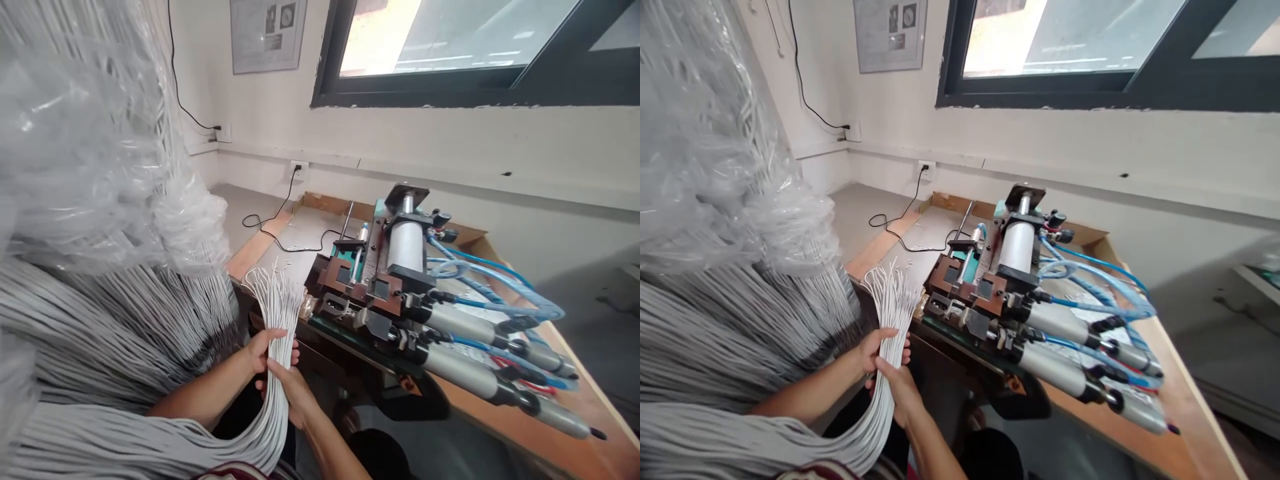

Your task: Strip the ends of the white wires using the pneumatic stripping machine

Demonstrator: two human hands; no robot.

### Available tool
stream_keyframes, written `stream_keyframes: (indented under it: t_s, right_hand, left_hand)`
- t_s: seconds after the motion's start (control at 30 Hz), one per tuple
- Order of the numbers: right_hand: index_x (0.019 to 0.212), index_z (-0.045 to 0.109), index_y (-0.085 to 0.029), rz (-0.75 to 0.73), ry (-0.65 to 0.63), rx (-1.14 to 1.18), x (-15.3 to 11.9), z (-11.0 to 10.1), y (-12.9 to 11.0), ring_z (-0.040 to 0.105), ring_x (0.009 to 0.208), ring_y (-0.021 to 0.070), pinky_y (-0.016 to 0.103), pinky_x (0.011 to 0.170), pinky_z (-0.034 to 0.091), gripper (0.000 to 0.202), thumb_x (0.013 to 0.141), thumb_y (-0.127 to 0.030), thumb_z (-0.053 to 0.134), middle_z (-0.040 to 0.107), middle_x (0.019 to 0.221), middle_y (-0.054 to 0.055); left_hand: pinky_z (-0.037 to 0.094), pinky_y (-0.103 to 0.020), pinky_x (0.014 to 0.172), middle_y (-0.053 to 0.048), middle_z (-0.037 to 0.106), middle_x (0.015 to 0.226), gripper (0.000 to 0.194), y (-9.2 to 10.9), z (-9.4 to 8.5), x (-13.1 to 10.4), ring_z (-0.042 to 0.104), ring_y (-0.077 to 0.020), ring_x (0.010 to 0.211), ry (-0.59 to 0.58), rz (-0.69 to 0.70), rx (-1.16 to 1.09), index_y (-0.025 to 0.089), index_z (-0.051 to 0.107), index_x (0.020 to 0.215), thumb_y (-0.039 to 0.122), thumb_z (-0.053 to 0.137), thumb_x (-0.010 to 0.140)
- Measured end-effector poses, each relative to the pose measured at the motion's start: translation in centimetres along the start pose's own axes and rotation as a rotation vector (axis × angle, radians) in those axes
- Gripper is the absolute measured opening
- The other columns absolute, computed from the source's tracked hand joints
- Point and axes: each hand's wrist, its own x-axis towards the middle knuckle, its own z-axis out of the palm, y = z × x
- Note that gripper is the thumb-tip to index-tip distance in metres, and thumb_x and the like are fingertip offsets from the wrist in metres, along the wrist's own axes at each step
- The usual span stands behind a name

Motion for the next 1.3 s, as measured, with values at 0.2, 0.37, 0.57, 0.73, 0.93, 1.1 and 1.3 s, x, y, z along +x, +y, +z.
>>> stream_keyframes:
  t_s: [0.2,0.37,0.57,0.73,0.93,1.1,1.3]
  right_hand:
    - [0.092,0.052,-0.018,-0.099,0.075,0.05,-0.5,0.5,0.6,0.057,0.05,0.0162,0.03,0.049,0.046,0.05,0.057,-0.049,0.07,0.06,0.063,0.0]
    - [0.1,0.051,-0.021,-0.484,0.029,0.035,-2.2,1.4,0.3,0.06,0.085,0.0224,0.036,0.077,0.045,0.052,0.058,-0.043,0.071,0.063,0.092,0.005]
    - [0.105,0.057,-0.023,-0.746,0.043,-0.077,-5.7,1.7,-2.7,0.052,0.102,0.0219,0.032,0.089,0.037,0.041,0.068,-0.039,0.063,0.06,0.108,0.005]
    - [0.081,0.067,-0.018,-0.829,0.243,-0.163,-7.8,0.6,-6.2,0.051,0.062,0.0157,0.027,0.059,0.041,0.026,0.07,-0.041,0.061,0.06,0.071,0.002]
    - [0.079,0.069,-0.016,-0.763,0.212,0.063,-7.7,-0.4,-7.6,0.036,0.046,0.009,0.023,0.044,0.03,0.025,0.066,-0.037,0.066,0.048,0.053,-0.003]
    - [0.073,0.069,-0.013,-0.633,0.187,0.222,-7.1,-1.3,-8.3,0.034,0.043,0.0058,0.02,0.04,0.025,0.025,0.06,-0.034,0.072,0.048,0.054,-0.002]
    - [0.069,0.068,-0.012,-0.552,0.145,0.26,-7.1,-1.7,-9.4,0.028,0.04,0.0041,0.019,0.037,0.021,0.024,0.061,-0.034,0.071,0.043,0.047,-0.004]
  left_hand:
    - [0.047,-0.029,0.054,-0.008,0.065,0.051,0.004,-0.5,1.4,-1.9,0.059,-0.0163,0.046,0.038,0.069,0.084,0.009,0.062,0.058,0.009,0.063,0.054]
    - [0.047,-0.03,0.059,-0.007,0.068,0.061,0.017,-0.1,3.8,-5.4,0.06,-0.0173,0.055,-0.009,0.323,0.138,0.009,0.067,0.068,0.009,0.063,0.052]
    - [0.043,-0.028,0.054,-0.004,0.063,0.053,0.011,-0.2,6.4,-9.1,0.055,-0.0146,0.049,-0.093,0.513,0.259,0.01,0.066,0.061,0.009,0.064,0.051]
    - [0.043,-0.026,0.05,-0.001,0.062,0.055,0.017,-0.9,8.1,-10.1,0.053,-0.0137,0.05,-0.143,0.567,0.352,0.011,0.066,0.063,0.004,0.066,0.048]
    - [0.047,-0.028,0.055,-0.004,0.066,0.061,0.017,-0.8,8.2,-9.3,0.058,-0.0161,0.055,-0.097,0.555,0.313,0.012,0.068,0.07,0.011,0.066,0.053]
    - [0.046,-0.027,0.049,-0.003,0.063,0.055,0.011,0.2,7.8,-8.3,0.059,-0.0166,0.051,0.1,0.556,0.337,0.011,0.066,0.061,0.013,0.069,0.051]
    - [0.049,-0.03,0.054,-0.001,0.062,0.057,0.012,1.2,8.5,-7.8,0.057,-0.0152,0.053,0.124,0.612,0.409,0.012,0.064,0.064,0.012,0.069,0.053]
